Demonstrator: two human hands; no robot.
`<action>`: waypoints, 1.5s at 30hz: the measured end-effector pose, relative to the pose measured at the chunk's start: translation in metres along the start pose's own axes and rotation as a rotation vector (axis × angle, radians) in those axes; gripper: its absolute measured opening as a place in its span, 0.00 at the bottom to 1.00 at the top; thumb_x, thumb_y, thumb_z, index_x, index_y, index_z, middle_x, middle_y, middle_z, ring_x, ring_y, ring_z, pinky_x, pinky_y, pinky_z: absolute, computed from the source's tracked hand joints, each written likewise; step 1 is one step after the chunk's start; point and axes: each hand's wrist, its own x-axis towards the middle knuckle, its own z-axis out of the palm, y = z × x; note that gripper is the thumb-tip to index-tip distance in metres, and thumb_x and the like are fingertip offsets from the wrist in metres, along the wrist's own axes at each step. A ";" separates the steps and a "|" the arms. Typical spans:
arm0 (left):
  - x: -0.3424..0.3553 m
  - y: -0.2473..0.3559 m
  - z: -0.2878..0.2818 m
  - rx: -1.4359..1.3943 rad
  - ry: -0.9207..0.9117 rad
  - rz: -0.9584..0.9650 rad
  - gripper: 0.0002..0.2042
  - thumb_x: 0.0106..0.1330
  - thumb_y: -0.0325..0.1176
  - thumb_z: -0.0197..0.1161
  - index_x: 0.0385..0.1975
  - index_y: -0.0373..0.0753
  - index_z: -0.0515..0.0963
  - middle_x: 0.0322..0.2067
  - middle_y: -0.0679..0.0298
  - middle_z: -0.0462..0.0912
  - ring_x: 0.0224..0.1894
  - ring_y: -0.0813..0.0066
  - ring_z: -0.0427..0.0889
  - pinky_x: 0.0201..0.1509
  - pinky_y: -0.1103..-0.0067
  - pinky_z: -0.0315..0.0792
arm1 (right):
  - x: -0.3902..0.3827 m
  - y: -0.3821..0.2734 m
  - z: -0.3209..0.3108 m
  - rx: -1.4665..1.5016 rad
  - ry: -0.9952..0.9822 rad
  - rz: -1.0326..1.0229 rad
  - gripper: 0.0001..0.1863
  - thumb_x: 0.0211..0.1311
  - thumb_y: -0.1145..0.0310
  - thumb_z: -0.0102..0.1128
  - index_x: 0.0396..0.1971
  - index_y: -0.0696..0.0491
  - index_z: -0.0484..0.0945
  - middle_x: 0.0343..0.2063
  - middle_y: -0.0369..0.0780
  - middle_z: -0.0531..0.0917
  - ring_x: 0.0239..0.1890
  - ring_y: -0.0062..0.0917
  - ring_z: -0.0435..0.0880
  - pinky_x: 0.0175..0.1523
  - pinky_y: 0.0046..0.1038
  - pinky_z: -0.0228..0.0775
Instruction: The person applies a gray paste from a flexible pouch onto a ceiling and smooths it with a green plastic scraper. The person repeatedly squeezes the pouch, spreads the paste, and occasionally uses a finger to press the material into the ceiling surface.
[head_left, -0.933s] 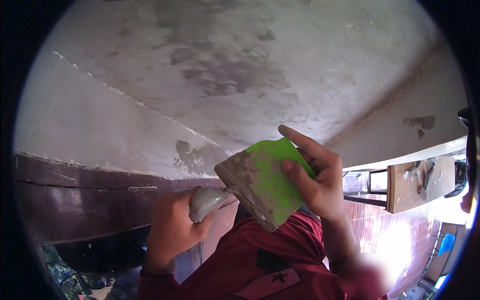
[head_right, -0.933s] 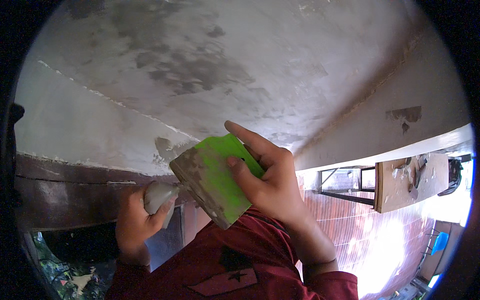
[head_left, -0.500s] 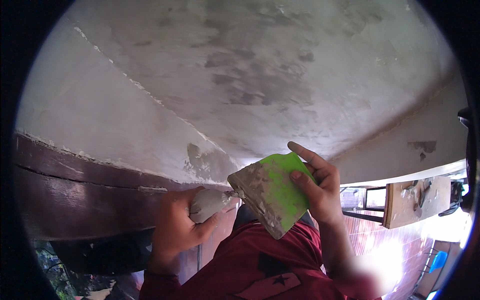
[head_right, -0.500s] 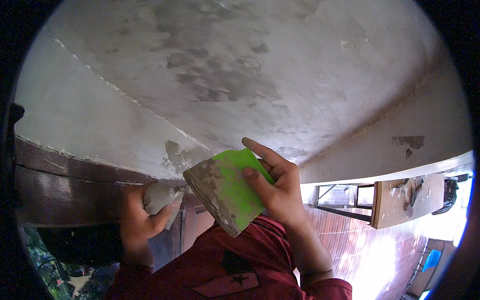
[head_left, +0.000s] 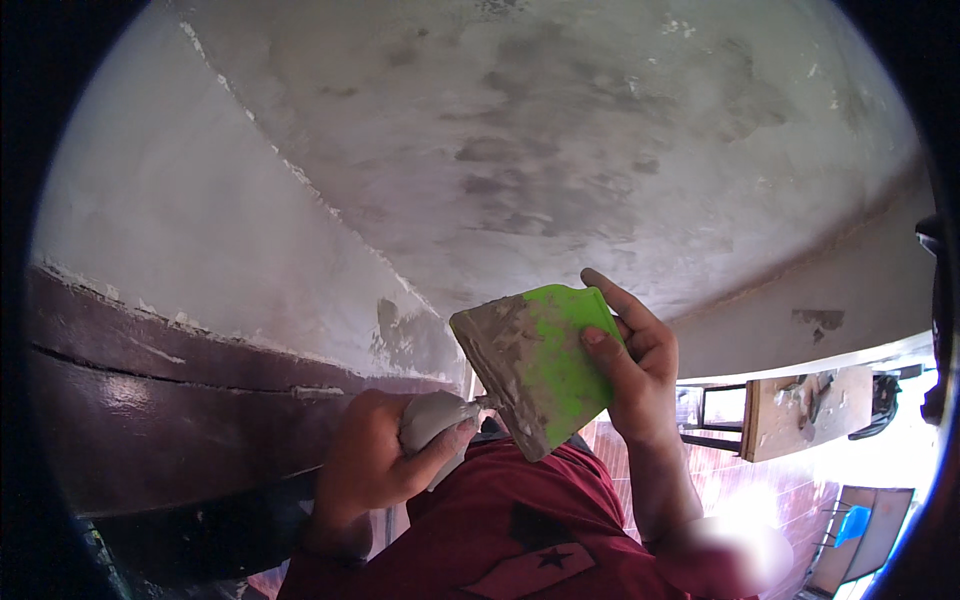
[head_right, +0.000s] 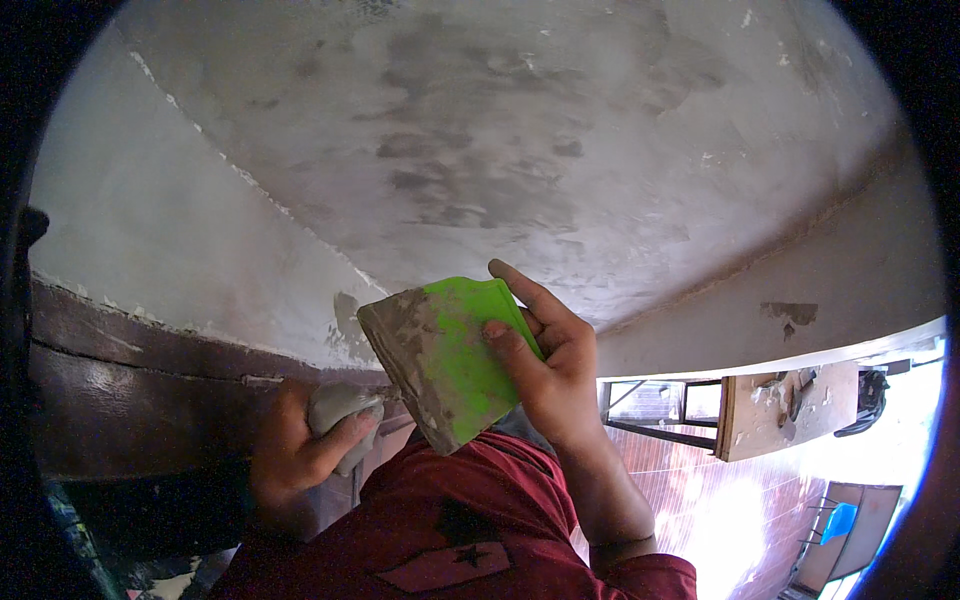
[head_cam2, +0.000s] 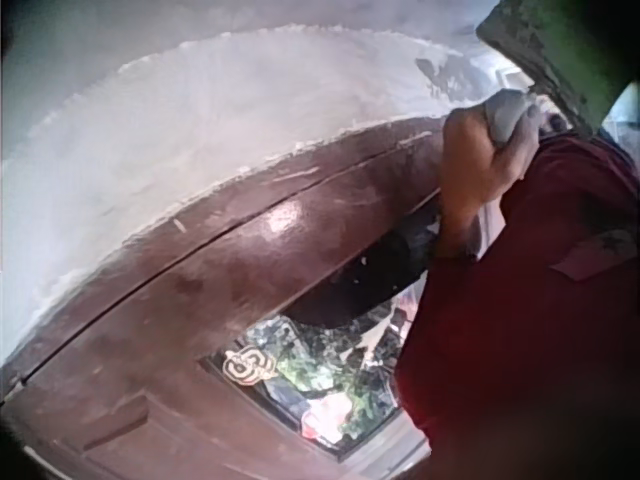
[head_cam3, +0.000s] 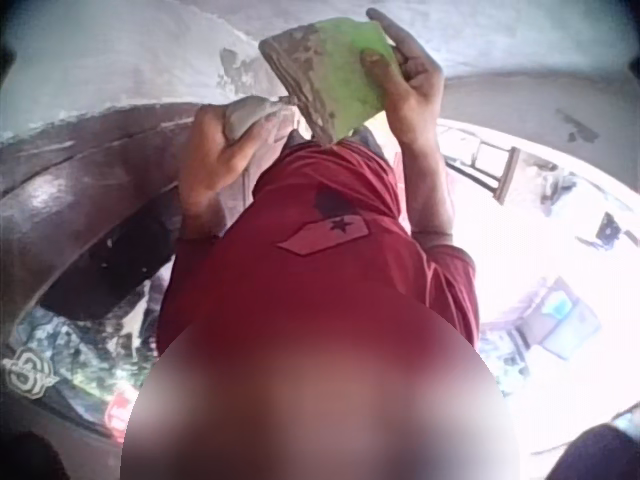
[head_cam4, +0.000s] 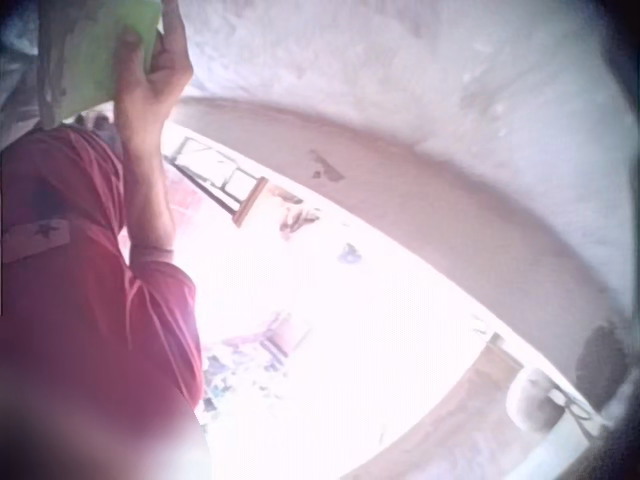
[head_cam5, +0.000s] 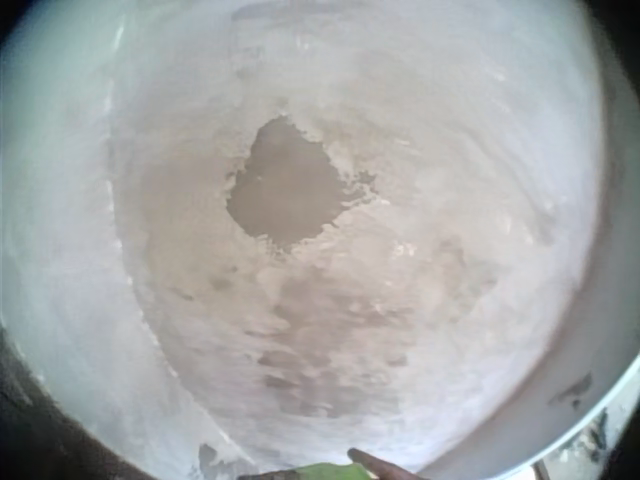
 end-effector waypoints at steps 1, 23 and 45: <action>0.001 -0.001 0.000 -0.014 -0.008 -0.011 0.09 0.60 0.37 0.66 0.30 0.37 0.83 0.19 0.58 0.82 0.20 0.66 0.81 0.25 0.74 0.72 | 0.000 0.001 0.002 -0.002 -0.011 0.004 0.26 0.64 0.78 0.53 0.62 0.65 0.64 0.44 0.46 0.83 0.46 0.21 0.80 0.53 0.21 0.69; -0.003 -0.031 0.000 0.118 0.051 0.172 0.10 0.53 0.36 0.71 0.20 0.38 0.79 0.16 0.59 0.78 0.18 0.62 0.79 0.22 0.72 0.70 | 0.001 0.016 0.015 0.184 0.064 0.114 0.26 0.66 0.75 0.52 0.62 0.65 0.63 0.45 0.45 0.82 0.47 0.22 0.80 0.53 0.21 0.70; -0.006 -0.027 -0.005 -0.506 -0.131 -0.523 0.10 0.65 0.37 0.62 0.34 0.37 0.82 0.25 0.69 0.82 0.28 0.84 0.77 0.32 0.82 0.69 | 0.004 0.039 0.013 0.207 -0.070 -0.016 0.28 0.67 0.72 0.57 0.64 0.62 0.61 0.44 0.43 0.82 0.47 0.22 0.79 0.55 0.23 0.67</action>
